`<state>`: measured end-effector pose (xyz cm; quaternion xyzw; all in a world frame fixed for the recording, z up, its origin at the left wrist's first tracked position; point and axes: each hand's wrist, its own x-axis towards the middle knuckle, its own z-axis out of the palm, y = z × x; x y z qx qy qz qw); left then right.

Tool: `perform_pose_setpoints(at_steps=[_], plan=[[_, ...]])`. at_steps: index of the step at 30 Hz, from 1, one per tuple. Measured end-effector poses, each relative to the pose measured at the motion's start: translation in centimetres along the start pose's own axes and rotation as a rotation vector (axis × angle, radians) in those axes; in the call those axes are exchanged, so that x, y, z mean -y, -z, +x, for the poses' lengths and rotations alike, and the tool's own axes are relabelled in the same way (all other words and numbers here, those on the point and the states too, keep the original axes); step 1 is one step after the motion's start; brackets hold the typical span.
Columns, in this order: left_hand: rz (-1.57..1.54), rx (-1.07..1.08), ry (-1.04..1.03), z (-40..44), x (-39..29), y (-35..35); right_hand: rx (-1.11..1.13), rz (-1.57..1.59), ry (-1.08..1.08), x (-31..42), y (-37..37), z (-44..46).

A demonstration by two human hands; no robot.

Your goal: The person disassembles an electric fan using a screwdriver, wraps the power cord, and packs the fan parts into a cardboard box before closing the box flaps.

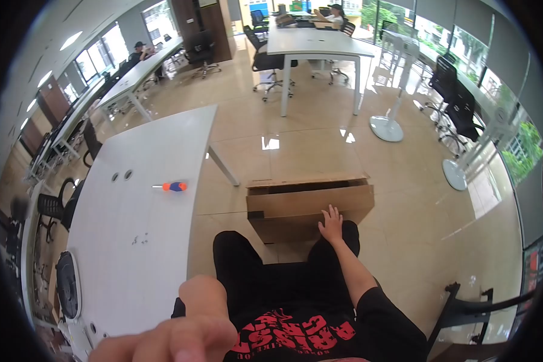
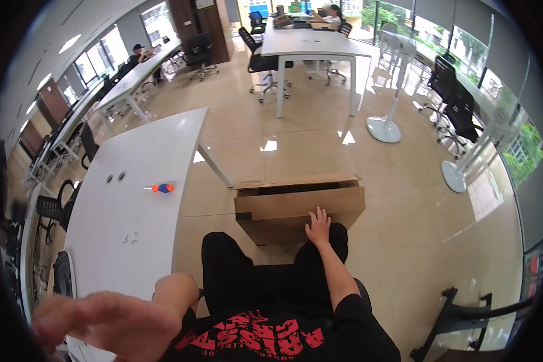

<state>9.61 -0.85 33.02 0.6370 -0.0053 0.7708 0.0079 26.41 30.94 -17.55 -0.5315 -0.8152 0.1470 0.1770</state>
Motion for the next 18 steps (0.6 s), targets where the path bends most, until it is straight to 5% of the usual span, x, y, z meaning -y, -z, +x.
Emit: perform_pose_setpoints(at_steps=[18], plan=[[0.044,-0.078,-0.352,-2.0,-1.4,1.0,-0.076,0.028,0.128,1.5,0.4,0.9]])
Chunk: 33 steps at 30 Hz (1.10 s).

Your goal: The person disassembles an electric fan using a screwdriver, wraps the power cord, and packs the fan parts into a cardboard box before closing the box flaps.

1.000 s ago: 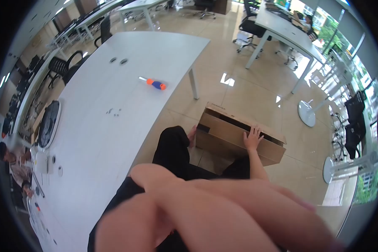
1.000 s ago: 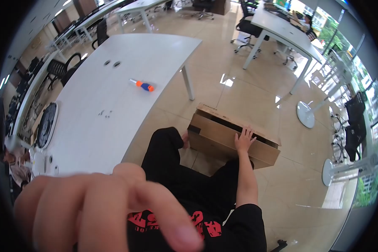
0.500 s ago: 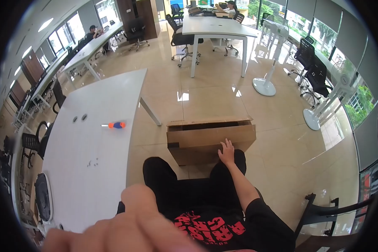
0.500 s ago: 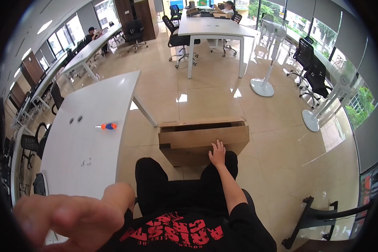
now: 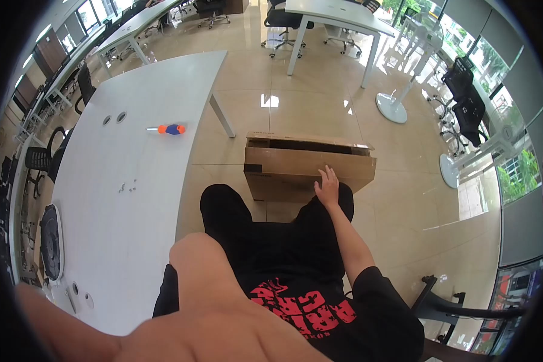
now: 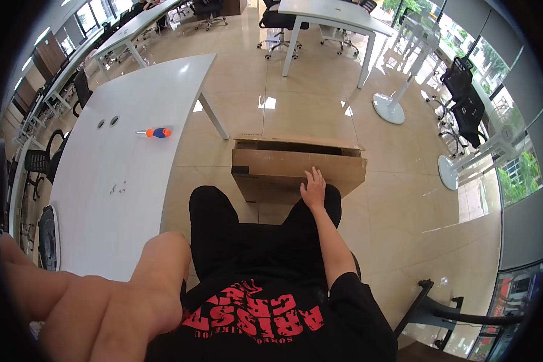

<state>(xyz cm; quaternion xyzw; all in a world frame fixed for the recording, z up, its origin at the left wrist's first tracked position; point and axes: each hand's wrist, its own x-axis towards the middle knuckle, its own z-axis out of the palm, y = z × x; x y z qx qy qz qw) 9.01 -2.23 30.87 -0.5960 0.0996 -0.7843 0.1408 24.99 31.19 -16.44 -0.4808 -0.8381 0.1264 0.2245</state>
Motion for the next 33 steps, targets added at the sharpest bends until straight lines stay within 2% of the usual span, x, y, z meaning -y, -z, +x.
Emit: perform_pose_setpoints(at_steps=[4,8,12,21,33], plan=[[0.027,-0.003,0.011,0.5,0.8,0.6,-0.036,-0.034,0.039,0.4,0.4,0.5],[0.039,-0.013,0.021,0.7,1.9,1.2,-0.099,0.088,-0.037,-0.2,0.0,0.7],[0.042,-0.013,0.024,0.8,2.1,1.4,-0.074,-0.002,-0.005,0.1,0.7,0.3],[0.103,-0.006,-0.005,1.2,3.1,2.1,-0.025,0.015,-0.024,0.2,0.7,0.2],[0.256,0.095,0.01,2.1,0.5,4.5,0.032,0.054,0.158,3.5,-0.2,1.3]])
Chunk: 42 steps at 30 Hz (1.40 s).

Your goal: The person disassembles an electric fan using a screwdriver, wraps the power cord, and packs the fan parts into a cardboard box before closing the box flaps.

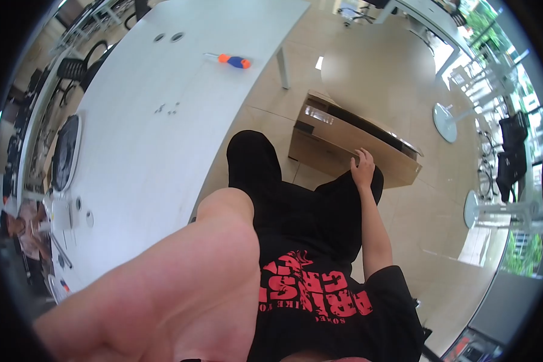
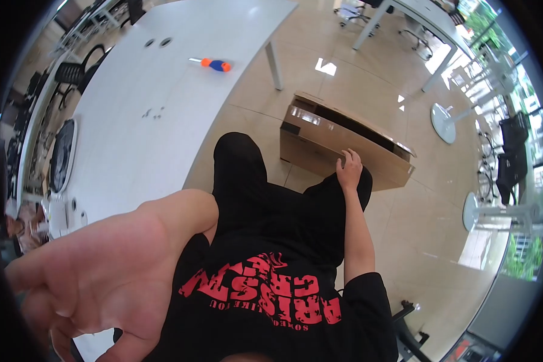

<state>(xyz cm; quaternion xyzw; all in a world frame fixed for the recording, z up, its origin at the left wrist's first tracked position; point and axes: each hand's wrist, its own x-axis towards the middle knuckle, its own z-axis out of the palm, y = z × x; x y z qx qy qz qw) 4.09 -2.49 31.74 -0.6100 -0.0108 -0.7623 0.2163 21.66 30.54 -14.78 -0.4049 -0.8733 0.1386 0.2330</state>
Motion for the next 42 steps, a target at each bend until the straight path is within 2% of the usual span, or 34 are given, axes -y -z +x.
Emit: perform_pose_setpoints(at_steps=[5,7,8,9,12,15,18,20,21,24,25,28,30,32,34,36,37,38,39,40,41,42], plan=[[0.118,0.053,-0.09,0.5,-1.9,-0.5,0.017,0.076,0.099,3.2,-1.5,2.2],[0.185,0.064,-0.224,0.5,-1.6,-1.4,0.035,0.126,0.129,5.0,-2.3,2.9],[0.213,0.065,-0.358,0.5,-0.3,-1.9,0.034,0.141,0.168,6.0,-2.6,3.2],[0.349,0.068,-0.417,0.1,-1.0,-1.7,0.035,0.159,0.212,7.4,-2.5,3.6],[0.569,0.217,-0.555,-1.6,-3.1,-0.5,0.075,0.244,0.337,10.7,-4.0,4.7],[0.73,0.618,-0.278,-5.2,-7.2,3.3,0.258,0.258,0.396,13.6,-6.6,5.6],[1.14,0.818,0.211,-8.6,-7.4,6.1,0.43,0.296,0.475,17.5,-8.1,5.9],[1.47,0.943,0.574,-11.8,-8.5,11.1,0.503,0.298,0.532,20.0,-9.4,5.5],[1.608,0.976,0.764,-13.5,-10.0,13.7,0.537,0.3,0.565,21.6,-10.0,5.5],[1.944,0.771,1.094,-14.7,-15.7,16.9,0.58,0.622,0.575,25.2,-12.6,5.2],[2.019,0.738,1.142,-14.9,-17.6,17.3,0.662,0.793,0.458,25.9,-13.7,5.2],[2.158,0.638,1.277,-16.4,-21.8,18.9,0.707,1.217,0.099,27.6,-16.1,4.4],[2.159,0.58,1.367,-18.3,-23.6,19.8,0.783,1.227,0.08,29.1,-16.8,4.4],[2.186,0.567,1.335,-18.5,-23.2,19.6,0.902,1.204,0.076,30.4,-18.9,4.3],[2.176,0.566,1.37,-18.1,-23.1,19.5,0.943,0.986,0.149,32.0,-20.8,3.7],[2.176,0.556,1.347,-18.4,-23.2,19.8,0.732,0.807,0.596,30.9,-28.1,2.8],[2.174,0.553,1.336,-18.7,-23.2,19.9,0.757,0.573,0.759,30.1,-31.0,2.7],[2.161,0.543,1.329,-19.0,-23.2,19.9,0.672,0.51,0.897,31.8,-27.0,0.8],[2.161,0.532,1.322,-19.0,-23.3,20.0,0.852,0.257,1.048,30.5,-31.4,1.3],[2.154,0.518,1.305,-19.2,-23.4,20.0,0.97,0.209,1.12,31.8,-28.3,0.6],[2.143,0.503,1.289,-19.4,-23.4,20.0,1.172,0.111,1.071,33.8,-23.6,0.0],[2.144,0.484,1.279,-19.4,-23.5,19.8,1.212,-0.006,1.072,34.6,-21.8,-0.6]])
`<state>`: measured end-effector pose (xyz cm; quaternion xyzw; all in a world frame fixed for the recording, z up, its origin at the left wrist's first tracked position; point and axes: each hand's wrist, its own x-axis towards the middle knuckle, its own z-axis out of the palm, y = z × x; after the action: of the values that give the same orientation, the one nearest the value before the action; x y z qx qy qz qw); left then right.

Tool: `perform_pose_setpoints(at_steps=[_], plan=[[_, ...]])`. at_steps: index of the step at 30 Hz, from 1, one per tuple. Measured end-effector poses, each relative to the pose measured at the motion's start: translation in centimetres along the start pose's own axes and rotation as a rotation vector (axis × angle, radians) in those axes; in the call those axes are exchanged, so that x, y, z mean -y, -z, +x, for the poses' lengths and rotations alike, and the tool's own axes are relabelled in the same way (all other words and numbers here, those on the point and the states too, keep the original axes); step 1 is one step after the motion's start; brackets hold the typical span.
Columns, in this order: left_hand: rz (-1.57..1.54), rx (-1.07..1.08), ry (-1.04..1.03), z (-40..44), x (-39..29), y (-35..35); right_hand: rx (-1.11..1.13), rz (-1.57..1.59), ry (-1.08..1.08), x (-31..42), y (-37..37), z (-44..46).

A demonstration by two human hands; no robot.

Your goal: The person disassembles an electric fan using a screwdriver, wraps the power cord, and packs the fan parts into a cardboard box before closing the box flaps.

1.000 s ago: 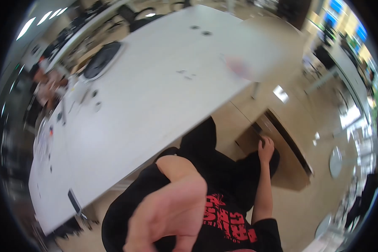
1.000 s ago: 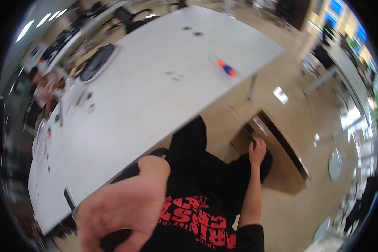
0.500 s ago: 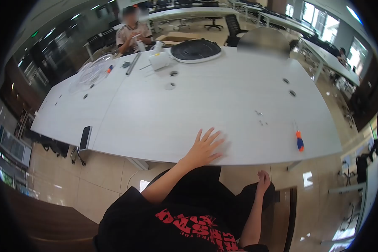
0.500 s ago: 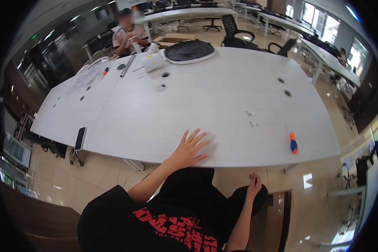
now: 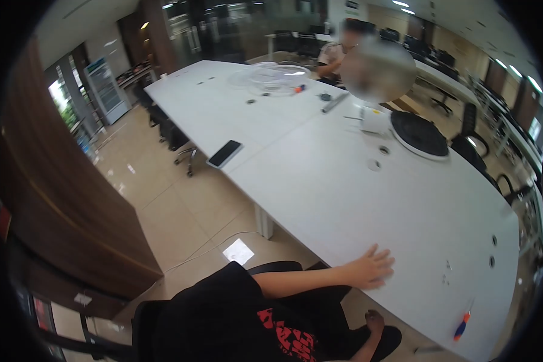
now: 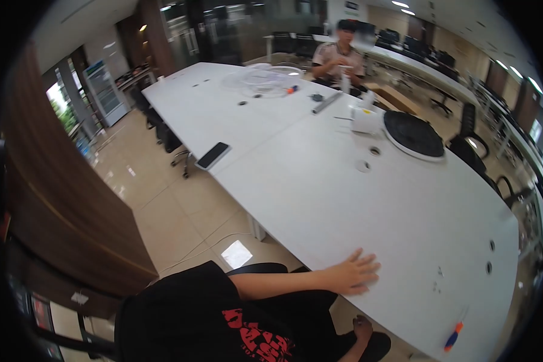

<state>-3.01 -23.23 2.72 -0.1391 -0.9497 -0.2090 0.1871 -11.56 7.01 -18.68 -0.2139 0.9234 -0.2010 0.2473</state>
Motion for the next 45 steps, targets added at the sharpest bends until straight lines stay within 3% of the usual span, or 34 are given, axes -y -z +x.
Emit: perform_pose_setpoints(at_steps=[4,10,13,16,20,21,30,45], plan=[[-0.042,-0.024,-0.022,0.1,-0.2,0.4,0.012,-0.05,-0.173,1.7,0.5,-0.3],[-0.054,0.026,-0.017,0.2,-0.7,1.3,-0.042,-0.035,-0.066,-1.3,-0.4,0.3],[-0.044,0.004,-0.03,0.0,-0.3,0.8,0.092,-0.346,-0.059,0.1,-0.9,0.0],[-0.056,-0.034,-0.058,-0.5,-0.1,-0.3,0.37,-0.468,-0.074,3.6,-3.4,-0.2],[-0.054,-0.026,-0.061,-0.6,0.3,-0.5,0.319,0.693,-0.071,7.2,-4.5,-6.1],[-0.055,-0.033,-0.058,-0.7,0.4,-0.4,0.34,0.773,-0.085,7.2,-4.7,-7.1],[-0.038,0.02,-0.094,-1.3,0.5,-0.7,0.67,0.07,-0.155,7.5,-4.7,-6.1],[0.034,0.124,-0.067,-0.5,-1.6,2.0,0.832,-0.069,-0.108,3.7,-6.4,-2.2]])
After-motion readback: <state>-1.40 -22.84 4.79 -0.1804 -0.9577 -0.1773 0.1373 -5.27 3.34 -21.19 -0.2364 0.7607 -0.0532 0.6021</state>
